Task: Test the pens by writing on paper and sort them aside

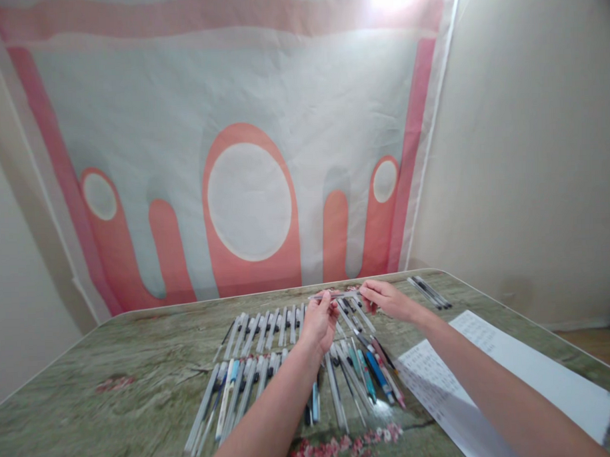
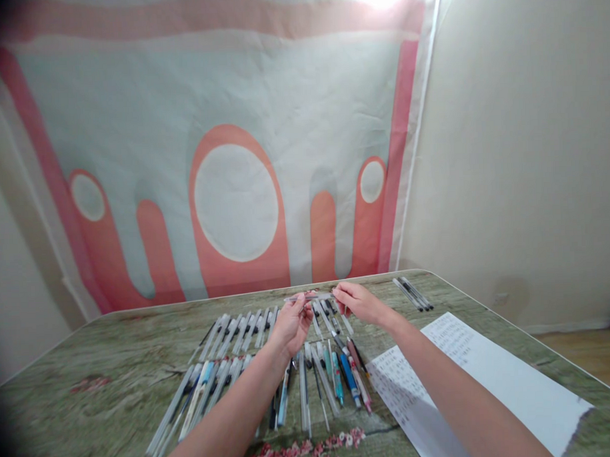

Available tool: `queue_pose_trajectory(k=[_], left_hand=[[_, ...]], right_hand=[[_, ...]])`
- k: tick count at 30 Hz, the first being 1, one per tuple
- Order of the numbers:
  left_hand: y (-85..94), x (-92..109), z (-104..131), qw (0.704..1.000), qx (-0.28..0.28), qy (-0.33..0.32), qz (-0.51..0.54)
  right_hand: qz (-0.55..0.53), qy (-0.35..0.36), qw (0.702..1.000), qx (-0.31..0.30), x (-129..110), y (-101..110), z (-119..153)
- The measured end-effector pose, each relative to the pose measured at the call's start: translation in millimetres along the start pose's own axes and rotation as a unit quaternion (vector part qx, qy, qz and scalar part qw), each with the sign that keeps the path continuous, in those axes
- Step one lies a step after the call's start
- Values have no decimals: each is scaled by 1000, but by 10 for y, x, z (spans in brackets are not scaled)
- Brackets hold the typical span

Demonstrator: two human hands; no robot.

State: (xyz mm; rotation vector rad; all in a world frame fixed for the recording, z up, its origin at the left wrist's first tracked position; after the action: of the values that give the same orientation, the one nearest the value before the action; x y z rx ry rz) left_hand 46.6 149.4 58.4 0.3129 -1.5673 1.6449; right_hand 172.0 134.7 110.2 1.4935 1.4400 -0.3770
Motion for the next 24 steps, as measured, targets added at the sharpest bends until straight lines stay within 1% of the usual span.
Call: queue_pose_trajectory(k=[2,4,9,11,12,14,16,18,20,21,23,24], left_hand=[[-3,-1,1,1000,2,-1,-3],[-14,0,0,1000,-1,-2,-7],[-55,-11,-25,1000,-13,10,-8],[-82,-32,-28,999,-17,27,10],[-100,-55,-25,999,-19,40,26],[-145,-125,-5,995,-17,71,64],[-213,-226,31,991,-15,105,86],[-320,-338,84,988,-24,129,81],[-452,-445,169,989,-43,133,52],[-521,-499,231,990,-53,128,24],[-686,-628,415,988,-83,105,-81],[-787,-727,539,976,-107,92,-167]], right_hand=[[20,7,1000,1,-30,5,-3],[21,-1,1000,3,-9,-4,-5],[-49,-47,998,4,96,-23,18],[-80,-50,995,-9,69,-37,29],[-88,-39,995,-13,21,-34,27],[-81,12,996,-18,-140,-19,10],[-46,76,996,-31,-341,-36,-3],[7,125,991,-52,-523,-91,-4],[58,153,985,-60,-657,-117,1],[76,157,983,-53,-700,-99,2],[97,148,984,-13,-739,26,2],[102,139,985,22,-739,137,6]])
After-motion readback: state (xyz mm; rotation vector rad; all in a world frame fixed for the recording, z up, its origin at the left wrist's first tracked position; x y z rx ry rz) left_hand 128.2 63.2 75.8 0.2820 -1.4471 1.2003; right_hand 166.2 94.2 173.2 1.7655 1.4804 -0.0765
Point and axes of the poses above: each hand's wrist, its own z-axis away from the middle knuckle, its own y-axis out of the back of the hand, x = y × z, the point moved 10 cm from there along -z, towards the middle knuckle, and after that the axes turned 14 degrees about y, right-handed, at the moved point
